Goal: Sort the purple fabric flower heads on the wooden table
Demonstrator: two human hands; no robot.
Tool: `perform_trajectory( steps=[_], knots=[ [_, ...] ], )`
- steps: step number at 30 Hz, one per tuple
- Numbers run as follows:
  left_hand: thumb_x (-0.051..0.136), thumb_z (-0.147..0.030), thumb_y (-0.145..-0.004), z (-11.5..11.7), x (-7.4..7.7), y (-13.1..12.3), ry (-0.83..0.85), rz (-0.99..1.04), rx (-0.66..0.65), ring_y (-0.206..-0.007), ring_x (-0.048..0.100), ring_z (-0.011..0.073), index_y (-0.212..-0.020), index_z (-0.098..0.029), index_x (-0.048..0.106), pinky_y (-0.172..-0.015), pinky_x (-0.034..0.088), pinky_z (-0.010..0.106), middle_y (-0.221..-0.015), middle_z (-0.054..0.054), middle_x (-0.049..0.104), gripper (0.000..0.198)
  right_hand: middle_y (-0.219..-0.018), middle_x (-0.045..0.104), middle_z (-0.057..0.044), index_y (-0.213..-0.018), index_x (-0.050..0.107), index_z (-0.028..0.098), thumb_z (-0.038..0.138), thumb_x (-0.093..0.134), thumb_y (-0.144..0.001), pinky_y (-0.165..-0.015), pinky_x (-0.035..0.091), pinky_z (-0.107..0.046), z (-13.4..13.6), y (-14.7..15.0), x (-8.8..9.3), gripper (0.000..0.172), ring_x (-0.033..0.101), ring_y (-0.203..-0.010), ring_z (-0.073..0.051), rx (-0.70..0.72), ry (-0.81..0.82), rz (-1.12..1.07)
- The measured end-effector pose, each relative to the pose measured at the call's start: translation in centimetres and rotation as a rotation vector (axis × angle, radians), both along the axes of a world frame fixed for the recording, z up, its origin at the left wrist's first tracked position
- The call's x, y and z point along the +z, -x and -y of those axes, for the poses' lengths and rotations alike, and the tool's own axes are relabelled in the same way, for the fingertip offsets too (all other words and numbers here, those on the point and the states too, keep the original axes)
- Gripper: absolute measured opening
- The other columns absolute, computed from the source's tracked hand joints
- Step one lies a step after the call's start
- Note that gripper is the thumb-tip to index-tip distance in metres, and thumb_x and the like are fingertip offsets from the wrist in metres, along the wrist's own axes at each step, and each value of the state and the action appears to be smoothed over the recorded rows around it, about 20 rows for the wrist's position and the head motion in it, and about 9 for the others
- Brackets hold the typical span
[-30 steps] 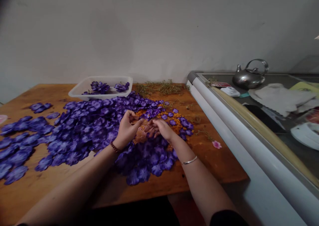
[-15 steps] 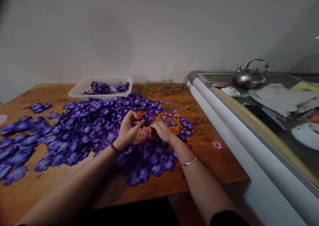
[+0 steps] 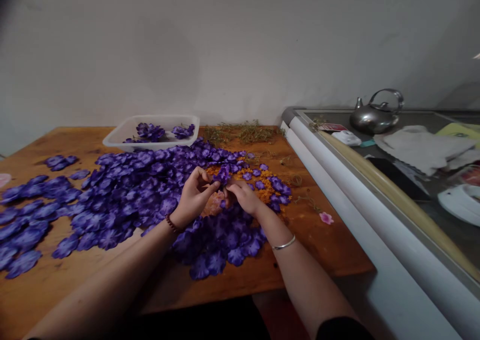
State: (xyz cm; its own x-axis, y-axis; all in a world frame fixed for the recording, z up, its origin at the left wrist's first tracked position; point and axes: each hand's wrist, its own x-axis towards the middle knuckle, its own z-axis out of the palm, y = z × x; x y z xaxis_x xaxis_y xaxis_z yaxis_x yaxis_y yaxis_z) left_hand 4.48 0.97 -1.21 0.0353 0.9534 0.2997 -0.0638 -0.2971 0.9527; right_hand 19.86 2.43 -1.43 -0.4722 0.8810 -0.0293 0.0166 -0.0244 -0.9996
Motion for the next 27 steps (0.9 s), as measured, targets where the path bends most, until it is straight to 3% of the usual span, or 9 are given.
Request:
perform_trajectory(
  steps=[18,27],
  knots=[
    [0.062,-0.027,-0.074,0.12,0.24,0.36,0.02,-0.188,-0.016,-0.055,0.046,0.0089,-0.073,-0.023,0.031,-0.055,0.039,0.022,-0.063,-0.007,0.044,0.032,-0.049,0.049,0.002,-0.059,0.05,0.022,0.023,0.042,-0.081,-0.053,0.044,-0.027,0.54,0.34,0.28,0.023,0.048,-0.047,-0.013,-0.015,-0.08,0.075],
    [0.059,-0.023,-0.074,0.62,0.31,0.07,0.023,-0.341,0.051,-0.05,0.039,0.0075,-0.07,-0.022,0.033,-0.05,0.031,0.021,-0.058,-0.008,0.038,0.027,-0.045,0.041,0.005,-0.058,0.044,0.021,0.02,0.039,-0.082,-0.045,0.037,-0.025,0.64,0.53,-0.06,0.024,0.042,-0.041,-0.011,-0.048,-0.129,0.157]
  ],
)
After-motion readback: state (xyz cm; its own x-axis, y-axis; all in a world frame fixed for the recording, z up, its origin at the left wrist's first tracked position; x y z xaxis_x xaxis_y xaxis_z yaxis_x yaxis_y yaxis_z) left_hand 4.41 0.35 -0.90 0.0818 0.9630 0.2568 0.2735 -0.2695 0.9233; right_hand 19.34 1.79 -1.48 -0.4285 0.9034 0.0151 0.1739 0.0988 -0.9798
